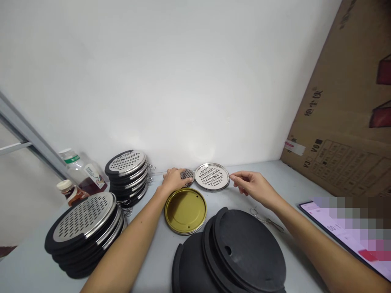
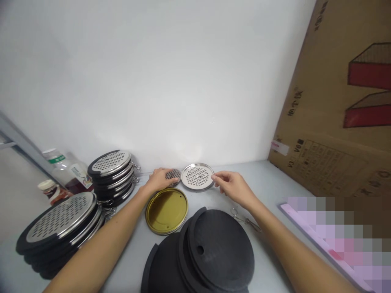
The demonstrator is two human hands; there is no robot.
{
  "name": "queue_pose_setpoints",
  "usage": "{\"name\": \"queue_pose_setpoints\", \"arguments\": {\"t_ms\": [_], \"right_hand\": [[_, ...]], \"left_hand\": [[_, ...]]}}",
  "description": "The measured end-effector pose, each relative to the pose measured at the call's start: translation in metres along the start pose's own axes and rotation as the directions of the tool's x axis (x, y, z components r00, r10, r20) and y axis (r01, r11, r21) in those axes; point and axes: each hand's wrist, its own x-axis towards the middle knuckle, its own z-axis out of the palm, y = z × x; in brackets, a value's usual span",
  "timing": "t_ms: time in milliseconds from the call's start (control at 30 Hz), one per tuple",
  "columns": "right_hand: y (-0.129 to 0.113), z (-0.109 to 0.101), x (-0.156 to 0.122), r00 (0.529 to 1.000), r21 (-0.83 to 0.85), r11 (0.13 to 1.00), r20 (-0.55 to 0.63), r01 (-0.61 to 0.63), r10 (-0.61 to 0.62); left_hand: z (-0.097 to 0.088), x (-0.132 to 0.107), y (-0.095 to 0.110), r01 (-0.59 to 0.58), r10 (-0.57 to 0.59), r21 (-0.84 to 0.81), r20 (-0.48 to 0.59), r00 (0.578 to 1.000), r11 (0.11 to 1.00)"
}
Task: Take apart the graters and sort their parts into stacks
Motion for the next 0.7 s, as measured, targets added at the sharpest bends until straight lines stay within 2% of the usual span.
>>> {"name": "queue_pose_setpoints", "arguments": {"t_ms": [100, 200, 267, 300, 333, 367, 400, 467, 533, 567, 633, 700], "right_hand": [[0.002, 0.001, 0.0, 1.0, -0.021, 1.0, -0.002, -0.005, 0.005], [0.004, 0.0, 0.001, 1.0, -0.018, 1.0, -0.009, -0.012, 0.012], [0.005, 0.0, 0.001, 1.0, -0.009, 1.0, -0.003, -0.011, 0.011], [0.005, 0.0, 0.001, 1.0, -0.011, 1.0, 0.001, -0.01, 0.01], [0.006, 0.001, 0.002, 1.0, -0.019, 1.0, 0.008, -0.009, 0.009], [0.007, 0.002, 0.002, 1.0, -0.033, 0.999, 0.022, -0.007, 0.008], [0.007, 0.003, 0.001, 0.999, -0.052, 0.999, 0.038, -0.002, 0.004], [0.009, 0.007, 0.001, 0.997, -0.102, 0.995, 0.082, 0.015, -0.007], [0.011, 0.011, 0.001, 0.993, -0.15, 0.988, 0.117, 0.041, -0.024], [0.012, 0.013, 0.0, 0.991, -0.168, 0.984, 0.127, 0.053, -0.032], [0.011, 0.016, 0.0, 0.991, -0.18, 0.981, 0.127, 0.065, -0.042], [0.008, 0.017, -0.001, 0.992, -0.17, 0.983, 0.111, 0.073, -0.055]], "left_hand": [[-0.014, -0.021, 0.006, -0.02, 0.019, -0.016, -0.068, 0.997, 1.0], [-0.048, -0.062, -0.003, -0.059, 0.057, -0.01, -0.161, 0.985, 0.998], [-0.082, -0.093, -0.027, -0.036, 0.038, 0.011, -0.235, 0.971, 0.999], [-0.1, -0.107, -0.046, 0.035, -0.021, 0.045, -0.291, 0.957, 0.998], [-0.118, -0.121, -0.068, 0.161, -0.128, 0.07, -0.339, 0.932, 0.985], [-0.134, -0.133, -0.092, 0.305, -0.261, 0.092, -0.322, 0.91, 0.948], [-0.148, -0.145, -0.117, 0.466, -0.43, 0.095, -0.263, 0.864, 0.879], [-0.168, -0.164, -0.161, 0.569, -0.55, 0.078, -0.179, 0.815, 0.818], [-0.175, -0.178, -0.193, 0.594, -0.593, 0.0, -0.061, 0.803, 0.804], [-0.174, -0.184, -0.203, 0.591, -0.593, -0.091, 0.003, 0.805, 0.802], [-0.168, -0.192, -0.214, 0.578, -0.578, -0.309, 0.102, 0.81, 0.755], [-0.16, -0.197, -0.213, 0.565, -0.575, -0.466, 0.138, 0.806, 0.681]]}}
